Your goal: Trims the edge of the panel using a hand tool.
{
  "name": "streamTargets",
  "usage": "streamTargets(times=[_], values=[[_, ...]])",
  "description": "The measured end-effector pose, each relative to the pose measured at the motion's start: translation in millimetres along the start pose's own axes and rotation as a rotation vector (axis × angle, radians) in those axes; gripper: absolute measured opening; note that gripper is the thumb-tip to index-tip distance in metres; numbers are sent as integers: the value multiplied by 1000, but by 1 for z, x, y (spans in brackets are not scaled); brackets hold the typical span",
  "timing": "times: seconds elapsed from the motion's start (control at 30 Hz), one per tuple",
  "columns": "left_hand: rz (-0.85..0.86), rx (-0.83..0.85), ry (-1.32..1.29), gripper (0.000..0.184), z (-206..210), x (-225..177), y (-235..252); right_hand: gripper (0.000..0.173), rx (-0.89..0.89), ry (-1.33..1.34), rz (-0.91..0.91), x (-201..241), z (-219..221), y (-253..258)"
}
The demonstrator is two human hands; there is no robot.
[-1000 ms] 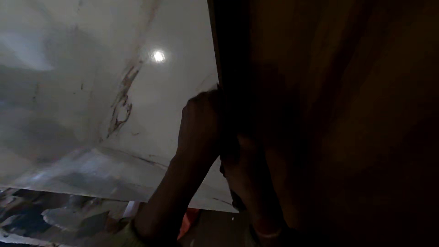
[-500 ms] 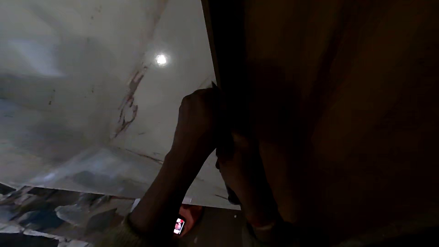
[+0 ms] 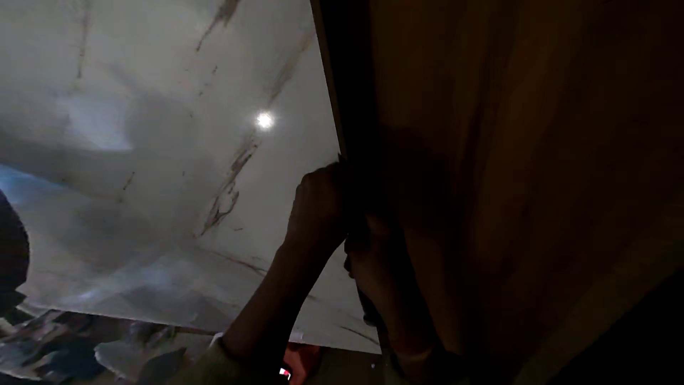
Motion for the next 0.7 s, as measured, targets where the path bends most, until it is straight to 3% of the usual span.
streamTargets(times=[0.07, 0.17, 0.2, 0.23, 0.3, 0.37, 0.43, 0.53, 0.6, 0.7], values=[[-57, 18, -17, 32, -5, 3, -1, 26, 147, -78, 302, 31, -4, -3], [-47, -10, -6, 34, -9, 2, -1, 26, 50, 113, -121, 11, 0, 0], [-47, -24, 4, 34, -9, 1, 1, 23, 46, 133, -144, 21, -5, -1], [-35, -47, 10, 34, -9, 0, 2, 19, 46, 99, -87, 44, -13, 0], [3, -70, 12, 33, -10, -2, 5, 14, 103, -46, 223, 81, -22, -1], [9, -56, 23, 32, -8, -2, 7, 19, 23, 31, -22, 31, -8, 1], [17, -35, 52, 28, -7, -3, 11, 22, 63, 78, -34, -12, 6, 7], [-20, -3, 73, 30, -8, -4, 10, 20, 89, 79, 84, -16, 8, 9], [23, -45, 45, 27, -16, -10, 6, 23, 76, 68, 55, -5, 4, 9], [-42, -56, 23, 34, -22, -10, 8, 25, 59, 44, 13, -2, 4, 9]])
Point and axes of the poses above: each hand's wrist, its own y-axis towards the middle knuckle, its own z-axis out of the palm, x = y × z, the point moved 6 cm from there along y, towards the middle knuckle, and after that the axes turned 5 degrees about -x, right-handed, at the moved point
